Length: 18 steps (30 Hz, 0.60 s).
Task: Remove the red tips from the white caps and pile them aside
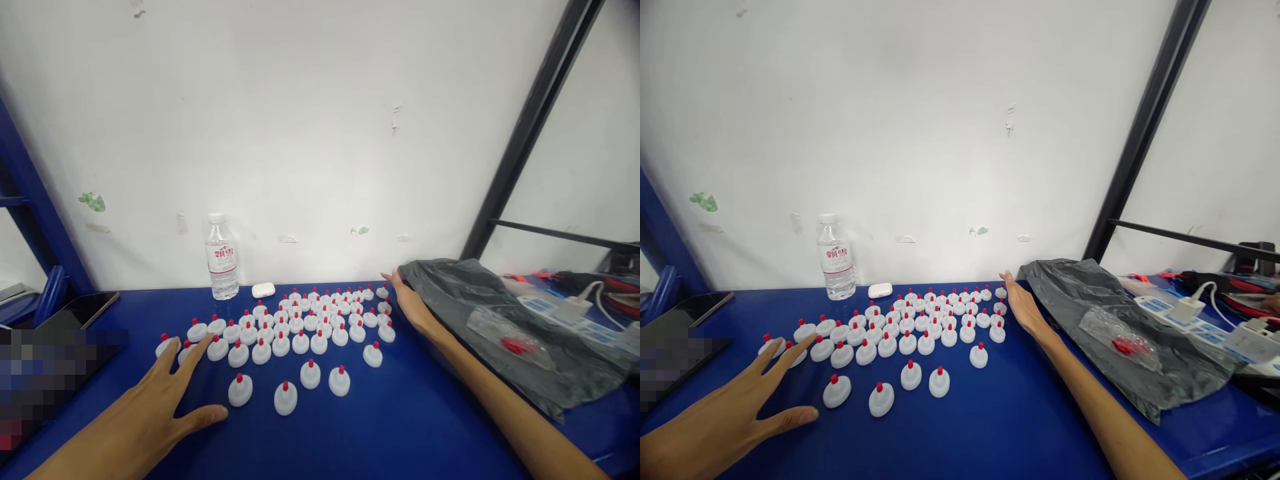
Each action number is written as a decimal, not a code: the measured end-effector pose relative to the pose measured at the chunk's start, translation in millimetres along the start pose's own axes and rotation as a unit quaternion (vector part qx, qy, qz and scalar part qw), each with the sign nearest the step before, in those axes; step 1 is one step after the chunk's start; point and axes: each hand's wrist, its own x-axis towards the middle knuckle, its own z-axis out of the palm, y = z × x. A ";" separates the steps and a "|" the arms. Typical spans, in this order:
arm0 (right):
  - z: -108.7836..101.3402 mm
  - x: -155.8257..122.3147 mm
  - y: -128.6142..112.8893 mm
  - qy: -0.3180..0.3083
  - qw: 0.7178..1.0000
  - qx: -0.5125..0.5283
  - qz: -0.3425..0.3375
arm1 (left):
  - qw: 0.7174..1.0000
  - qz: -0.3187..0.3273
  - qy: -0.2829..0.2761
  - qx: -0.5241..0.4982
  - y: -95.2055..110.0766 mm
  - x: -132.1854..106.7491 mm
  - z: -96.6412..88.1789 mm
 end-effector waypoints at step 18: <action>27.6 -7.9 -1.7 -0.120 0.983 0.135 -0.033 | 0.995 0.043 -0.089 0.004 12.1 -10.4 -0.7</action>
